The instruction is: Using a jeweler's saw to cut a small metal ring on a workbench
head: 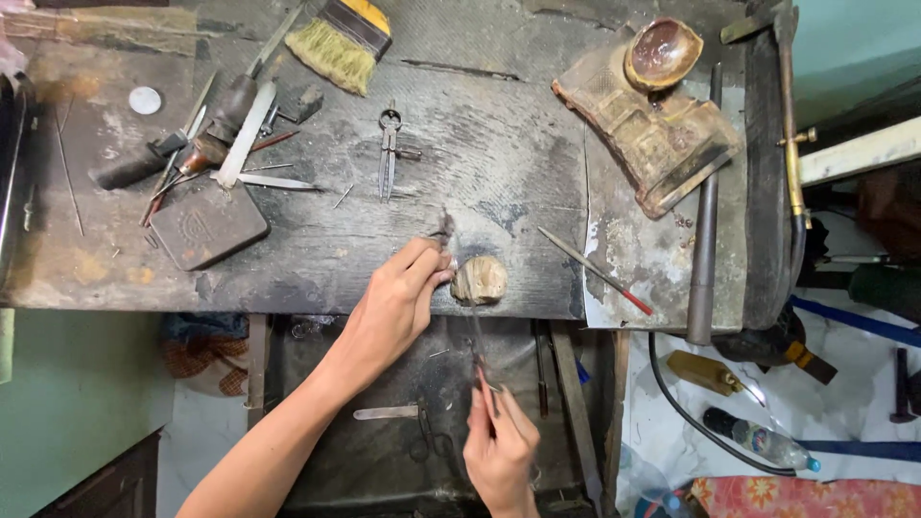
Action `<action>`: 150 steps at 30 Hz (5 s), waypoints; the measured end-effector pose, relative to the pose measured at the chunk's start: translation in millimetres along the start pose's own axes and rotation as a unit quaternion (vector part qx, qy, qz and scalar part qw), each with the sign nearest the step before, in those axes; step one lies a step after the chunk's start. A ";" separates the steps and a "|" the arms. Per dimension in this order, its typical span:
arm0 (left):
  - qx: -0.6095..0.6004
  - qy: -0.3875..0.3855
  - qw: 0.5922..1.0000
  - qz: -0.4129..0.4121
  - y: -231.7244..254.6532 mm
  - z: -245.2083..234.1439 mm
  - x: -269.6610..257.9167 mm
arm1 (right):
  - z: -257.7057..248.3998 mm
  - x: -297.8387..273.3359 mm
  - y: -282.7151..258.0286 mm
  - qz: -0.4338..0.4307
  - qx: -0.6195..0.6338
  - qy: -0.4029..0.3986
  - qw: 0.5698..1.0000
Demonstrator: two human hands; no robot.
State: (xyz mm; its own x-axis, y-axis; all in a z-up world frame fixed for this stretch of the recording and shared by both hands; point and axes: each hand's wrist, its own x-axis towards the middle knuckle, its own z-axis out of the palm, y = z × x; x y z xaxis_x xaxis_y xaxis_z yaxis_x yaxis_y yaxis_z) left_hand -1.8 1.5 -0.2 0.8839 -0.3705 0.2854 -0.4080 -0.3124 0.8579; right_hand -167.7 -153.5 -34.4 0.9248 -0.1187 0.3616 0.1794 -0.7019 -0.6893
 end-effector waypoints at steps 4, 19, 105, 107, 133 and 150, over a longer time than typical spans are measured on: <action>0.008 0.010 1.000 0.010 -4.5 1.4 -2.0 | 0.4 -5.3 15.7 0.019 -0.039 0.056 0.997; 0.018 0.073 0.997 0.017 -6.0 -0.4 -12.7 | -16.1 -6.9 45.5 0.057 0.017 0.124 0.991; 0.346 0.162 0.904 -0.193 -50.7 -144.1 7.5 | 5.7 -26.2 65.3 0.004 0.022 0.090 0.996; 0.309 0.157 0.916 -0.199 -35.9 -149.0 3.5 | 4.1 -25.8 63.1 0.012 0.025 0.084 0.996; -0.354 -0.034 0.853 -0.382 29.9 -39.2 -65.9 | 0.7 -19.4 43.7 -0.044 0.102 -0.025 0.993; 0.051 -0.050 0.945 -0.319 14.5 -92.5 -13.2 | 16.3 -41.7 63.3 -0.038 0.112 0.052 0.992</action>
State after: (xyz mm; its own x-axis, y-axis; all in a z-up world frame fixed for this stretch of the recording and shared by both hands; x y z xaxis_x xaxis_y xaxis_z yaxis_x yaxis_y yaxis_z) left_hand 1.8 82.8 48.0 0.9336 -0.1580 -0.3215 0.1754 -0.5809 0.7948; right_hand -189.4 -181.6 -103.3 0.8683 -0.1513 0.4724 0.3278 -0.5398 -0.7753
